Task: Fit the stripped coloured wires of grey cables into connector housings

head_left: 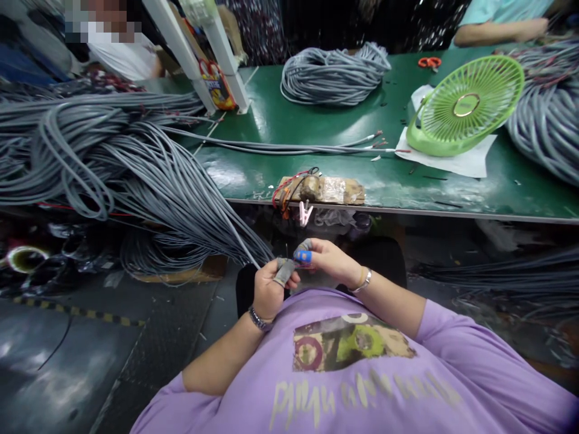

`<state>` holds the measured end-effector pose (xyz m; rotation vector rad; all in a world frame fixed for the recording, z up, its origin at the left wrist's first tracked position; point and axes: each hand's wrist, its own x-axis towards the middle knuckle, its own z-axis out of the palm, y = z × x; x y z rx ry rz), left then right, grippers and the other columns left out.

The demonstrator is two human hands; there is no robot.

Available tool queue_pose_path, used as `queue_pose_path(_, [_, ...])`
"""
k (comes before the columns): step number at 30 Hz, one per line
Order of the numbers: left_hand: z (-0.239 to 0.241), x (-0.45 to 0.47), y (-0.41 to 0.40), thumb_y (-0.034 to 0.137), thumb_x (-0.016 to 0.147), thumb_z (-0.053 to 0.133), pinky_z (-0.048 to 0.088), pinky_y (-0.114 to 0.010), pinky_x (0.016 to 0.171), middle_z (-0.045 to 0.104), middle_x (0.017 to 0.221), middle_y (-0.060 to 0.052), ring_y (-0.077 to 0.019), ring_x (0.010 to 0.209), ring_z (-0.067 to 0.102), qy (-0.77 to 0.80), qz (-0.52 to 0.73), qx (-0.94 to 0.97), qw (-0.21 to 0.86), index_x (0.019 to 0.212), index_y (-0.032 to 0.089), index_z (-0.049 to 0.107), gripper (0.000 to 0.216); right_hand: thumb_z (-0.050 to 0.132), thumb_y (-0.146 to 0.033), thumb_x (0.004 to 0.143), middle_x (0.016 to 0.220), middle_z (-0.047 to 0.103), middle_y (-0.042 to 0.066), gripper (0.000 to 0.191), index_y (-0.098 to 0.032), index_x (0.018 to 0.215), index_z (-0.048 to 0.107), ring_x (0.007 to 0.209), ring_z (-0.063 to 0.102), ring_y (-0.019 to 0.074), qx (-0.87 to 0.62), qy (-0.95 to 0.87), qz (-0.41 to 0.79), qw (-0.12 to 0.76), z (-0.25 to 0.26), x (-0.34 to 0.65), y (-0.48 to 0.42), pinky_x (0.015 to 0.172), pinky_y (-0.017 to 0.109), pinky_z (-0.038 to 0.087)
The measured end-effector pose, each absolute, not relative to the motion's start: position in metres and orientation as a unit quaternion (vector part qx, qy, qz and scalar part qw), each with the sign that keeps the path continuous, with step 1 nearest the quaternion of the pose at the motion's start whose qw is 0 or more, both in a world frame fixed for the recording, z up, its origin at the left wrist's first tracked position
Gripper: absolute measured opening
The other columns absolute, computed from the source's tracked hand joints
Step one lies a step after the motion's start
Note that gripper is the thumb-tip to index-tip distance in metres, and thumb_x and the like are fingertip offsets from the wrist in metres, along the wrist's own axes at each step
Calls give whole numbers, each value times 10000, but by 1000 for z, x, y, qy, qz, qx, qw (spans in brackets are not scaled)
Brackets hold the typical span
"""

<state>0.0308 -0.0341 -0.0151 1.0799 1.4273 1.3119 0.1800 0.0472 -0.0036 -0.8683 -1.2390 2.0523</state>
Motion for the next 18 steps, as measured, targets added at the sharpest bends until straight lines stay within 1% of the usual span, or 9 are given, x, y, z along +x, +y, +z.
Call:
queue_pose_path(2, [-12,32,-34,360,856,595,428,-191,460,637,575,-8,-86,461,549,576,505,451,458,656,154,634,289,805,-483,600,610,540,-43,440,-140,724,558,524,446,57,-318,-477,763,300,-2,176,46,483,193,354])
queue_pose_path(6, [-8,33,-34,372,828,625,426,-194,456,631,545,-12,-90,446,547,578,468,465,479,629,153,626,296,815,-495,564,573,534,-54,455,-141,703,565,494,432,55,-329,-475,762,292,-2,170,45,463,195,336])
queue_pose_path(11, [-16,31,-35,406,823,625,415,-199,448,625,551,-10,-89,443,531,576,531,420,458,627,159,624,315,826,-497,542,604,582,-29,456,-139,686,582,538,475,70,-327,-452,766,320,-6,171,47,508,210,371])
queue_pose_path(15, [-18,32,-33,424,803,637,409,-197,441,625,554,-9,-89,443,530,579,549,385,463,641,159,630,310,820,-478,555,601,579,-26,430,-148,693,582,518,452,70,-343,-450,762,314,-9,174,46,486,211,351])
queue_pose_path(18, [-15,32,-31,421,808,632,394,-190,432,617,544,-7,-80,434,521,575,557,373,470,617,155,617,328,813,-448,566,600,562,-30,400,-152,682,570,510,433,66,-359,-440,752,334,-11,177,47,477,208,342])
